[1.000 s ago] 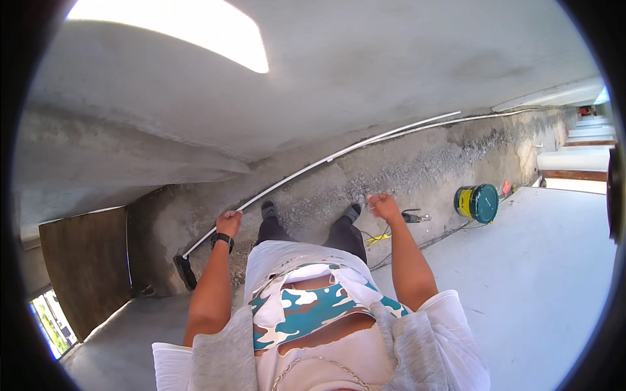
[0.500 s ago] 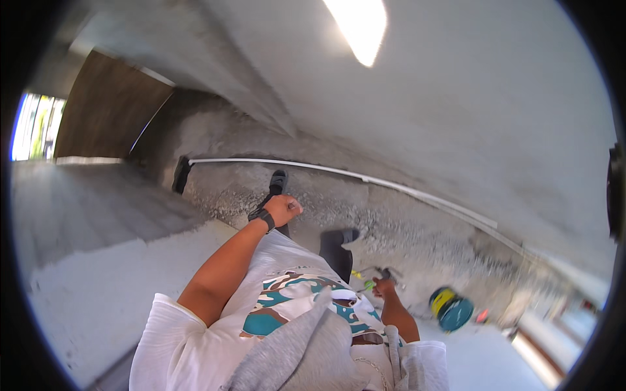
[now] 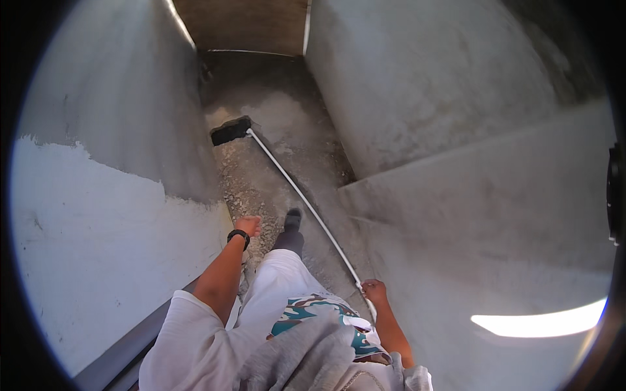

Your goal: The person measures and cuts white PVC pipes, then connects them with elbow fittings and places them into a floor trench. They use a tape measure, pipe cutter, and hammer drill during the process.

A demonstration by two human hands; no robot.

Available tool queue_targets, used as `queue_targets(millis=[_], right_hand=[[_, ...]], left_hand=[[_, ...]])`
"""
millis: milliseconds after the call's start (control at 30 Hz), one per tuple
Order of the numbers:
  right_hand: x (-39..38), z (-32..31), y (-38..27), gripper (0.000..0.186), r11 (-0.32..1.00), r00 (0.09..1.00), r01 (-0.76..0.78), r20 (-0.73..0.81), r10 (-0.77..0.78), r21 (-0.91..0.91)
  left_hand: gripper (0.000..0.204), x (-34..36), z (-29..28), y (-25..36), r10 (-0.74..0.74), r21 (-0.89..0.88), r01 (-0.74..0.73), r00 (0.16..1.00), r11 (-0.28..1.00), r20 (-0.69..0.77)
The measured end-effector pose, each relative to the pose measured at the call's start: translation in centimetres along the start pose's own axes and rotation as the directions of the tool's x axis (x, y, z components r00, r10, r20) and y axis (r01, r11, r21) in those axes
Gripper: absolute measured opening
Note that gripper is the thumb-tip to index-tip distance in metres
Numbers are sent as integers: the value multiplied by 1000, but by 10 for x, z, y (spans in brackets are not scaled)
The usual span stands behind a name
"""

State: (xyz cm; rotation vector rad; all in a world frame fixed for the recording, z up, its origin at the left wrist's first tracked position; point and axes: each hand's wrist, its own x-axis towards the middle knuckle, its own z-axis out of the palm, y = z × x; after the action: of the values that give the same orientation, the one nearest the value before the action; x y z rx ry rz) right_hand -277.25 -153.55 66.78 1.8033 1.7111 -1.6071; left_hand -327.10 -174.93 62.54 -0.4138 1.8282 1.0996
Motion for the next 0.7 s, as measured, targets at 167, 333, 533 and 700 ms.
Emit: queue_targets(millis=[167,333,533,700], right_hand=[[86,55,-229,23,992,986,111,131,-102,-62],[153,97,-401,28,958,938,258,270,-217,-126],[228,128,-578,29,975,933,202,322,-164,-90],[346,175,-734,27,986,930,127,360,-79,-111]], left_hand=[[25,59,-98,55,-87,-255,46,985,966,-148],[28,61,-167,102,-40,-298,-57,950,953,-309],[22,59,-200,128,-157,-590,-146,888,794,-432],[22,122,-190,158,-382,-715,-198,734,670,-562]])
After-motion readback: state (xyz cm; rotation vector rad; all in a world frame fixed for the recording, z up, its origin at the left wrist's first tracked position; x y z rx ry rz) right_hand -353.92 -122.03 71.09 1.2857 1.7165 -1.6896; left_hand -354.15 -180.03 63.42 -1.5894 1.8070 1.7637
